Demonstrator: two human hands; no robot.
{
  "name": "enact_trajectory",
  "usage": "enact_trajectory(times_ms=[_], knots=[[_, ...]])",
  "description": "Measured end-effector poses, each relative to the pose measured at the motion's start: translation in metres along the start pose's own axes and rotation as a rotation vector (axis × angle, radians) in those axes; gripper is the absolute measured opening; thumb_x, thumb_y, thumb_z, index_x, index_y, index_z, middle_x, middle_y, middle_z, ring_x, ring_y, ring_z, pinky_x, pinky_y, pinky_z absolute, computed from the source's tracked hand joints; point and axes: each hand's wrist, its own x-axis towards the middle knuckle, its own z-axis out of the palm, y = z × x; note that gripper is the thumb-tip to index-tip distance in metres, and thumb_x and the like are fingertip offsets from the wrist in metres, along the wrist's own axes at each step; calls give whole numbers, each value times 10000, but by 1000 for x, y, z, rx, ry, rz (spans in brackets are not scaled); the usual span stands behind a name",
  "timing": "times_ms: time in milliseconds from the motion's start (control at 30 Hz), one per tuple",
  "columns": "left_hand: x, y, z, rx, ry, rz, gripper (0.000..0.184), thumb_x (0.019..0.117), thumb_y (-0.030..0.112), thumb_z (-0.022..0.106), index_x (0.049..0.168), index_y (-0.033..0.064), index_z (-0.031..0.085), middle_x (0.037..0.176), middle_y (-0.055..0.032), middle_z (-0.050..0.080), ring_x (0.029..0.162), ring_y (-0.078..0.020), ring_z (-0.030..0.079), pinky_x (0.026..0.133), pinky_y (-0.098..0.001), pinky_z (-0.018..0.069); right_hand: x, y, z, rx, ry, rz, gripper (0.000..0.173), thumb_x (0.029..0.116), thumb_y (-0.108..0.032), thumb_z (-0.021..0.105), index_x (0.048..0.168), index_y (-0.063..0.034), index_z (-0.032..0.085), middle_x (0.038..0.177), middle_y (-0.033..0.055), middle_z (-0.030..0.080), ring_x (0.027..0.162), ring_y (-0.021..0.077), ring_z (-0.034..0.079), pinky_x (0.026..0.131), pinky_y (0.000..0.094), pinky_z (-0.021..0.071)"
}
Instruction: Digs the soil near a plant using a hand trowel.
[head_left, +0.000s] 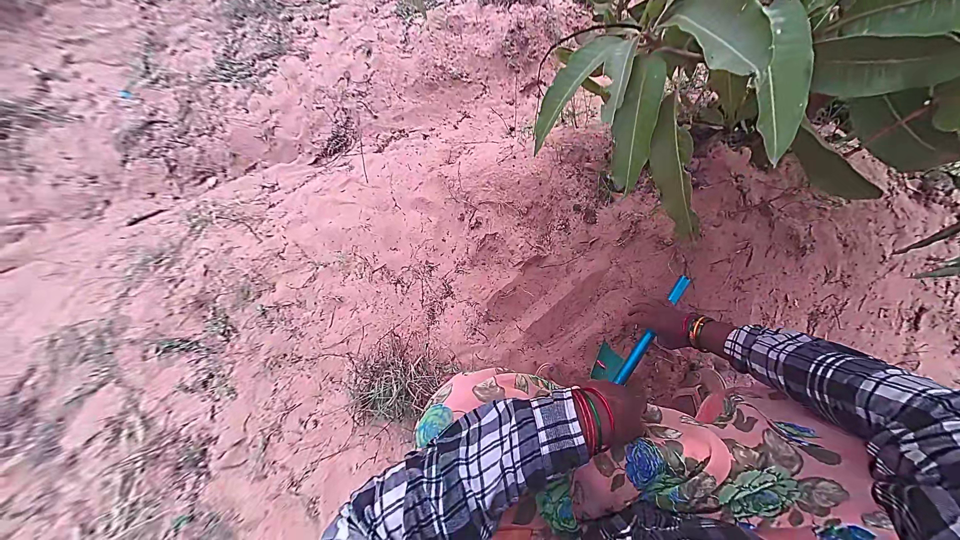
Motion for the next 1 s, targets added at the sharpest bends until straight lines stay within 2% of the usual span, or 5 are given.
enact_trajectory(times_ms=[133, 500, 667, 867, 1000], knots=[[7, -7, 2, -3, 42, 22, 494, 1102, 307, 461, 1554, 107, 433, 1470, -243, 526, 1312, -453, 544, 1047, -645, 433, 0, -8, 26, -35, 9, -49, 505, 858, 101, 659, 1328, -83, 677, 1428, 186, 599, 1425, 410, 462, 1174, 694, 241], [12, -15, 8, 64, 129, 61, 494, 1086, 318, 481, 1535, 112, 456, 1428, -231, 562, 1250, -433, 599, 983, -627, 494, 4, -19, 27, -28, -7, -62, 513, 854, 161, 596, 1322, -37, 662, 1464, 205, 560, 1454, 414, 421, 1191, 655, 258], [-27, 15, -19, 38, 4, -9, 523, 1113, 266, 448, 1578, 41, 366, 1525, -281, 460, 1386, -457, 485, 1112, -613, 392, -4, -24, 14, -159, 40, 334, 589, 968, 50, 553, 1525, -138, 512, 1656, 202, 342, 1542, 501, 222, 1187, 772, 87], [-27, 13, -20, 49, 12, -1, 512, 1115, 261, 435, 1571, 36, 369, 1522, -278, 467, 1366, -452, 509, 1099, -604, 408, -5, -10, -21, 19, -133, 728, 593, 1040, -141, 535, 1605, -230, 380, 1361, 316, 602, 1247, 524, 589, 989, 699, 442], [-25, 14, -20, 23, 20, 0, 525, 1100, 239, 477, 1582, 61, 367, 1536, -278, 449, 1382, -455, 491, 1108, -613, 398, 0, -14, 11, 614, 2, 733, 662, 1081, -186, 463, 1637, -27, 142, 1399, 337, 535, 1214, 434, 622, 1011, 568, 496]])
